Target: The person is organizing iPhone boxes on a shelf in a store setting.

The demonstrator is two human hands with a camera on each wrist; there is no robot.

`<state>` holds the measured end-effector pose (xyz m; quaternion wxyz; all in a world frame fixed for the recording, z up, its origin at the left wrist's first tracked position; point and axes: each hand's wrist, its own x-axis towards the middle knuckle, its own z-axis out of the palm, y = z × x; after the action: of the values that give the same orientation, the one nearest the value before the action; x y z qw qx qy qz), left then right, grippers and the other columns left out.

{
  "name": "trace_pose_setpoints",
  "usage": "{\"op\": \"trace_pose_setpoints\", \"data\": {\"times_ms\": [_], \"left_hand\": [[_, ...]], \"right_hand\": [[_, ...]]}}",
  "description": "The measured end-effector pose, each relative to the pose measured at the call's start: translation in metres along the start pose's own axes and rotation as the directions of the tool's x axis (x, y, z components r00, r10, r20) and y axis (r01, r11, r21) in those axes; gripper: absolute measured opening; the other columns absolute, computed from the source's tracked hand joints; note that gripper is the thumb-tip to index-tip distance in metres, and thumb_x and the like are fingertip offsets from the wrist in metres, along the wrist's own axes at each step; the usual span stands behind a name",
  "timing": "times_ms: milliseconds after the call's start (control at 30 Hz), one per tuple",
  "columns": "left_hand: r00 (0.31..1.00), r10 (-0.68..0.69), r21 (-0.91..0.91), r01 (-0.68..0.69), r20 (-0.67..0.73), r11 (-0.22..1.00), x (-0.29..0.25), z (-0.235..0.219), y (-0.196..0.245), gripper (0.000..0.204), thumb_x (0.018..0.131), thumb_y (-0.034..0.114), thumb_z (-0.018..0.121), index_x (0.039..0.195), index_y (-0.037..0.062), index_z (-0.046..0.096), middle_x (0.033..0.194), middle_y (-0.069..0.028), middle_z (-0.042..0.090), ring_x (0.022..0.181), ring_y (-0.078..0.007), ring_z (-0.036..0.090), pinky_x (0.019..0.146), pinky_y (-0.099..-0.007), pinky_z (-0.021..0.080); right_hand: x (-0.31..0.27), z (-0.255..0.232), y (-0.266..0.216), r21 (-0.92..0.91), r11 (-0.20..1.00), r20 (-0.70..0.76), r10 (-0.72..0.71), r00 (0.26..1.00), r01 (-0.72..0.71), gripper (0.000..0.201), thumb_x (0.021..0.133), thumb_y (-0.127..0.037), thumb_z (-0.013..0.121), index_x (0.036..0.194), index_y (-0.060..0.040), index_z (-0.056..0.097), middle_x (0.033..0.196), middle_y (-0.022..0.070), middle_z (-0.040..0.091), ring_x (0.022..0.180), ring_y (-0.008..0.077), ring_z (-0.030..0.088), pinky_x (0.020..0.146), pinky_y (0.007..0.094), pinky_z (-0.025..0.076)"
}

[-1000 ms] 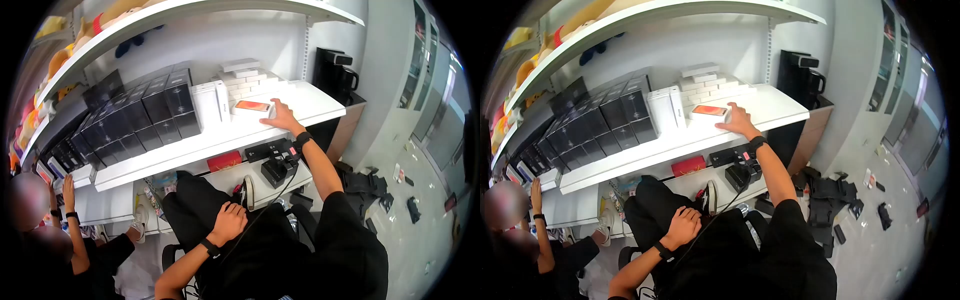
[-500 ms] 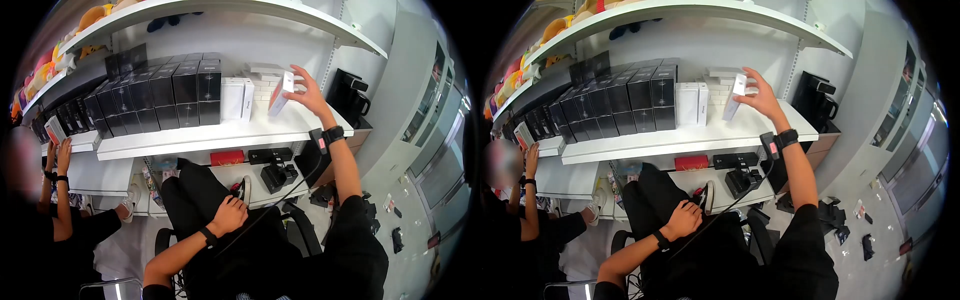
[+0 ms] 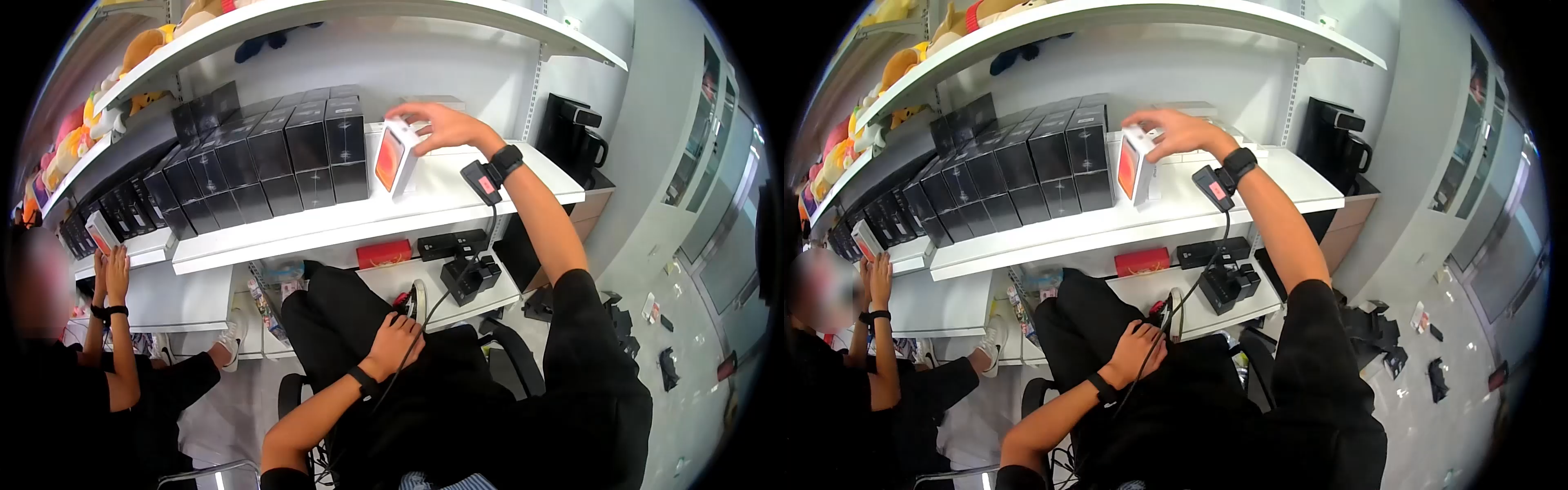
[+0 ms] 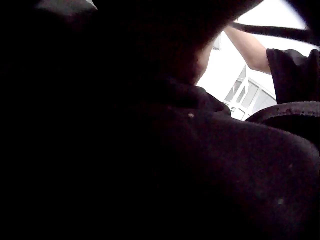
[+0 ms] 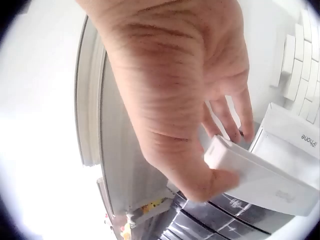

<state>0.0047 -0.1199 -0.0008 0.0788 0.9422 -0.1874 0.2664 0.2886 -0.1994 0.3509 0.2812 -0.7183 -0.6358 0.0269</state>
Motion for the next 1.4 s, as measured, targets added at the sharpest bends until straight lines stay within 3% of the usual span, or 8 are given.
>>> {"op": "trace_pose_setpoints", "data": {"times_ms": [200,433,600,733,933,1033,1167,1400], "left_hand": [[1.000,0.025,0.022,-0.025,-0.013,0.999,0.000,0.000,0.002,0.021,0.087,0.020,0.065,0.098,0.0028,0.074,0.100,-0.0094,0.070,0.100,-0.0250,0.063,0.102,-0.0417,0.044],[0.995,0.052,-0.006,-0.053,-0.086,0.999,-0.001,0.004,0.000,0.022,0.089,0.022,0.064,0.095,0.0016,0.071,0.095,-0.0115,0.069,0.098,-0.0270,0.064,0.104,-0.0432,0.042],[0.998,0.039,-0.003,-0.040,-0.055,0.999,0.000,-0.001,0.003,0.021,0.090,0.020,0.063,0.095,0.0016,0.071,0.094,-0.0117,0.068,0.098,-0.0274,0.063,0.104,-0.0440,0.043],[0.998,-0.008,-0.026,0.010,0.070,1.000,0.002,-0.010,0.006,0.024,0.091,0.020,0.063,0.103,0.0008,0.070,0.099,-0.0134,0.069,0.104,-0.0287,0.064,0.105,-0.0450,0.042],[0.999,0.016,-0.021,-0.015,0.040,1.000,0.000,0.001,0.000,0.023,0.091,0.019,0.063,0.103,0.0014,0.072,0.104,-0.0120,0.070,0.106,-0.0270,0.064,0.104,-0.0440,0.043],[1.000,0.011,-0.034,-0.011,0.009,0.999,0.000,0.002,0.003,0.024,0.091,0.019,0.063,0.103,0.0015,0.072,0.104,-0.0118,0.070,0.106,-0.0263,0.064,0.105,-0.0436,0.043],[0.999,0.032,0.002,-0.032,0.021,0.999,0.000,0.005,0.000,0.023,0.090,0.020,0.063,0.103,0.0019,0.072,0.106,-0.0116,0.071,0.110,-0.0257,0.064,0.107,-0.0430,0.042],[0.992,0.033,0.011,-0.035,0.123,0.999,0.001,-0.001,0.001,0.027,0.092,0.024,0.064,0.108,0.0031,0.069,0.110,-0.0114,0.070,0.114,-0.0269,0.063,0.110,-0.0442,0.040]], "right_hand": [[0.013,0.017,0.003,-0.435,0.900,0.033,0.022,0.999,-0.005,0.081,0.069,-0.049,0.088,0.135,-0.0079,0.064,0.124,0.0163,0.068,0.111,0.0328,0.066,0.089,0.0440,0.055],[0.022,0.024,-0.016,-0.568,0.794,-0.054,0.227,0.972,-0.217,0.088,0.069,-0.072,0.081,0.124,-0.0037,0.070,0.106,0.0228,0.073,0.102,0.0383,0.071,0.087,0.0447,0.057],[0.025,0.004,-0.017,-0.515,0.828,0.123,0.330,0.936,-0.224,0.074,0.065,-0.050,0.092,0.119,-0.0039,0.072,0.100,0.0198,0.074,0.091,0.0369,0.070,0.080,0.0457,0.056],[0.029,0.011,0.015,-0.670,0.742,-0.018,-0.039,0.999,0.017,0.054,0.073,-0.041,0.089,0.108,-0.0011,0.075,0.090,0.0161,0.074,0.073,0.0318,0.067,0.071,0.0429,0.056],[0.022,0.029,0.010,-0.334,0.892,-0.151,0.268,0.952,-0.304,0.042,0.078,-0.036,0.086,0.086,0.0035,0.075,0.068,0.0177,0.066,0.069,0.0317,0.068,0.065,0.0435,0.054],[0.024,0.043,0.018,-0.481,0.850,-0.282,0.080,0.956,-0.213,0.040,0.078,-0.033,0.087,0.086,0.0040,0.074,0.066,0.0172,0.065,0.070,0.0332,0.068,0.067,0.0432,0.055],[0.027,0.064,0.039,-0.561,0.818,-0.403,-0.136,0.905,-0.127,0.033,0.082,-0.026,0.084,0.095,0.0015,0.073,0.096,0.0172,0.067,0.093,0.0343,0.068,0.082,0.0438,0.057],[0.011,0.076,0.034,-0.550,0.799,-0.485,-0.070,0.872,-0.242,0.069,0.077,-0.019,0.086,0.139,-0.0100,0.056,0.125,0.0183,0.057,0.114,0.0402,0.059,0.095,0.0442,0.053]]}}
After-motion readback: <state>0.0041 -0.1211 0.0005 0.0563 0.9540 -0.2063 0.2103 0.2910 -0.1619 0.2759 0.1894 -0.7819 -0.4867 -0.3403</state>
